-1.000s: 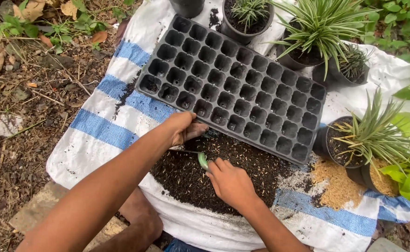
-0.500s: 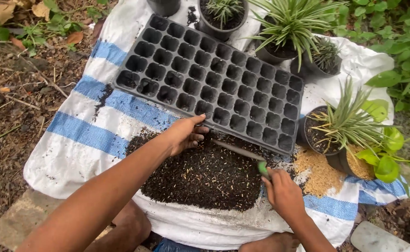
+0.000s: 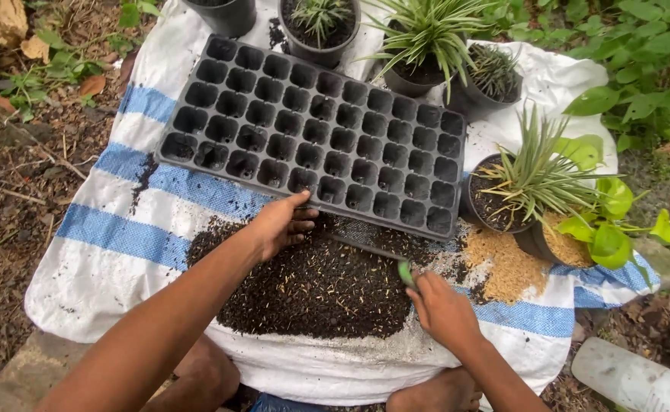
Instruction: The person empties soil from a seed tray onto a white sack, mixes the soil with a trowel, and then fills the empty cells of the seed tray with the soil mixture.
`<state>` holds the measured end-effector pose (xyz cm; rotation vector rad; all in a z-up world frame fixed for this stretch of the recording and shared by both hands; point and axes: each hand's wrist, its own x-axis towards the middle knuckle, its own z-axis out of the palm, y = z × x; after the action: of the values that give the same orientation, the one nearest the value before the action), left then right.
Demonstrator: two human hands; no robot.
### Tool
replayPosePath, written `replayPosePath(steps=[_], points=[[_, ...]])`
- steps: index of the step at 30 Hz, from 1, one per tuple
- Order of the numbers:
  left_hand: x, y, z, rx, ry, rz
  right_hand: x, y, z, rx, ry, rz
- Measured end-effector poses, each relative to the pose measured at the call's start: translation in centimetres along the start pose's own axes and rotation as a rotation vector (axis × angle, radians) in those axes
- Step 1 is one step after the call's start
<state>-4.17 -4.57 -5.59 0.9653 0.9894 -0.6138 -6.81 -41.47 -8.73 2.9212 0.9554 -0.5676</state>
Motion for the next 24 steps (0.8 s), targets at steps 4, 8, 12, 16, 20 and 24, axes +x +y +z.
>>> replayPosePath(steps=[4, 8, 12, 16, 20, 24], points=[[0.5, -0.6, -0.1, -0.012, -0.009, 0.002, -1.5, 1.7, 0.9, -0.002, -0.006, -0.009], [-0.4, -0.6, 0.0, -0.040, -0.013, -0.012, -2.0, 3.5, 2.3, -0.012, 0.058, 0.095], [0.1, 0.0, -0.1, -0.039, -0.060, 0.036, -2.0, 3.5, 1.4, -0.058, 0.179, 0.217], [0.2, 0.5, -0.2, -0.023, -0.082, 0.063, -1.9, 3.1, 2.3, 0.019, 0.077, 0.333], [0.3, 0.0, -0.3, 0.005, -0.081, 0.056, -2.8, 3.3, 3.0, 0.059, -0.056, 0.292], [1.9, -1.4, -0.5, -0.046, -0.021, -0.007, -5.0, 2.6, 2.3, 0.078, -0.103, 0.195]])
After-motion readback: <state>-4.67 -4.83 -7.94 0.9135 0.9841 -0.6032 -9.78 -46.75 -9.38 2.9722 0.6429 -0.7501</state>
